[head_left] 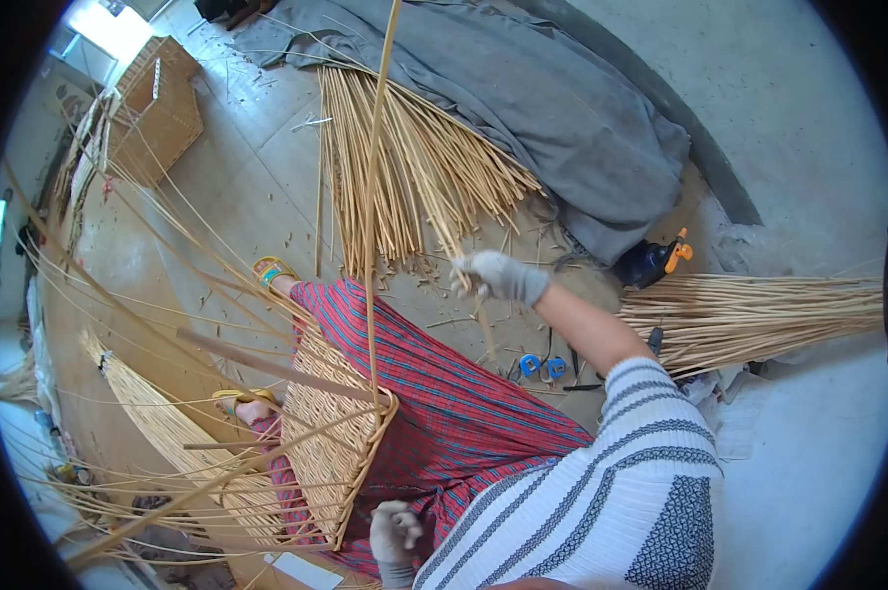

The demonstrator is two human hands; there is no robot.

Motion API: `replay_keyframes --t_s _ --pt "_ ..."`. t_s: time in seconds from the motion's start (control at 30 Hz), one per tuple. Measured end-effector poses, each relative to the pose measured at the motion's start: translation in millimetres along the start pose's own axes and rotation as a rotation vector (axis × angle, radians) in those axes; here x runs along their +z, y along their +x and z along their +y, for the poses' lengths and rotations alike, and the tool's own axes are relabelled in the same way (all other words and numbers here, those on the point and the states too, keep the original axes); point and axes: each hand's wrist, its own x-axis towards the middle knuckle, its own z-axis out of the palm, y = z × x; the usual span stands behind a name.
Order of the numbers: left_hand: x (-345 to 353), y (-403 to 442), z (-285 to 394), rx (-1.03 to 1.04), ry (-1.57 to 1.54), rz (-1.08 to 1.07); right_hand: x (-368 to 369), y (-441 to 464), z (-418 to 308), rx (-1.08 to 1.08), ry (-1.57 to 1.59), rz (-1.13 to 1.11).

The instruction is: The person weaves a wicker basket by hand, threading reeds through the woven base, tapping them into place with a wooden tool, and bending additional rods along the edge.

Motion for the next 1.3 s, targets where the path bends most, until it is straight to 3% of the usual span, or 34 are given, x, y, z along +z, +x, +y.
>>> replay_keyframes --t_s 0.1,0.17,0.23,0.3,0.33,0.37,0.4,0.43,0.5,0.57,0.63,0.7,0.77,0.83,0.9,0.97,1.0,1.03,1.07,1.1,1.17,1.2,1.23,1.3 --pt "78.7 -13.3 24.7 0.425 0.375 -0.186 44.9 -90.4 33.0 -0.007 0.118 -0.229" --pt "124.8 -1.7 40.0 0.807 0.396 -0.211 90.1 -150.0 41.2 -0.019 0.189 -0.417" --pt "159.1 6.1 73.5 1.187 0.967 -0.052 129.6 -190.8 53.7 -0.06 0.2 -0.67" --pt "195.1 4.6 99.9 1.637 1.322 -0.046 159.5 -225.6 52.3 0.012 0.036 -0.852" --pt "193.9 3.3 101.1 1.646 1.324 -0.048 166.0 -233.9 58.0 0.083 0.103 -0.896" --pt "190.7 4.6 100.9 1.459 1.206 -0.185 169.7 -239.3 62.7 0.157 0.17 -0.942" --pt "187.4 6.5 99.7 1.266 1.084 -0.312 165.4 -239.2 58.0 0.067 0.068 -0.947" --pt "183.2 6.2 95.6 1.48 0.977 -0.228 156.5 -236.8 48.6 -0.02 -0.031 -0.951" --pt "155.9 -12.0 85.8 1.386 0.543 -0.085 139.4 -225.1 45.5 -0.213 -0.165 -0.653" --pt "120.5 -39.5 78.6 1.398 0.37 0.176 118.0 -194.7 59.7 -0.231 -0.133 -0.362" --pt "80.6 -74.1 76.2 1.384 0.153 0.014 109.6 -189.6 50.3 -0.162 -0.047 -0.336" --pt "44.9 -98.3 67.3 1.343 0.077 -0.117 112.4 -179.2 50.4 -0.276 0.655 -0.532" --pt "23.9 -108.5 54.6 1.309 0.06 -0.131 124.9 -193.6 38.8 -0.303 0.827 -0.626" --pt "8.9 -108.3 45.2 1.012 -0.522 0.02 126.4 -207.1 36.4 -0.462 0.524 -1.007" --pt "-6.9 -88.2 30.8 1.074 -0.448 0.004 132.5 -235.6 18.4 -0.644 0.0 -1.273" --pt "4.2 -72.2 23.3 0.843 -0.738 -0.344 139.3 -256.6 -4.9 -0.796 -0.285 -1.426" --pt "11.3 -61.7 20.7 0.776 -0.655 -0.3 125.8 -255.1 -12.8 -0.818 -0.269 -1.383" --pt "44.8 -57.8 19.8 0.781 -0.63 -0.133 104.9 -254.8 -8.9 -0.685 -0.133 -1.198" --pt "50.1 -46.6 14.2 0.797 -0.563 -0.32 85.5 -252.6 -16.0 -0.536 0.15 -1.126" --pt "70.8 -40.5 16.6 0.797 -0.503 -0.317 71.9 -229.5 -6.6 -0.722 0.201 -0.941" --pt "86.1 -18.5 11.8 0.785 -0.214 -0.287 35.8 -191.6 13.2 -0.586 0.338 -0.223" --pt "113.6 -23.9 10.4 0.912 0.187 -0.059 12.0 -166.9 26.8 -0.505 0.267 -0.083" --pt "119.3 -11.1 4.9 0.692 -0.217 -0.064 -14.7 -138.7 37.4 -0.443 0.177 0.044" --pt "115.8 -1.4 4.6 0.533 -0.289 -0.13 -60.1 -86.4 87.1 -0.324 -0.286 0.386"
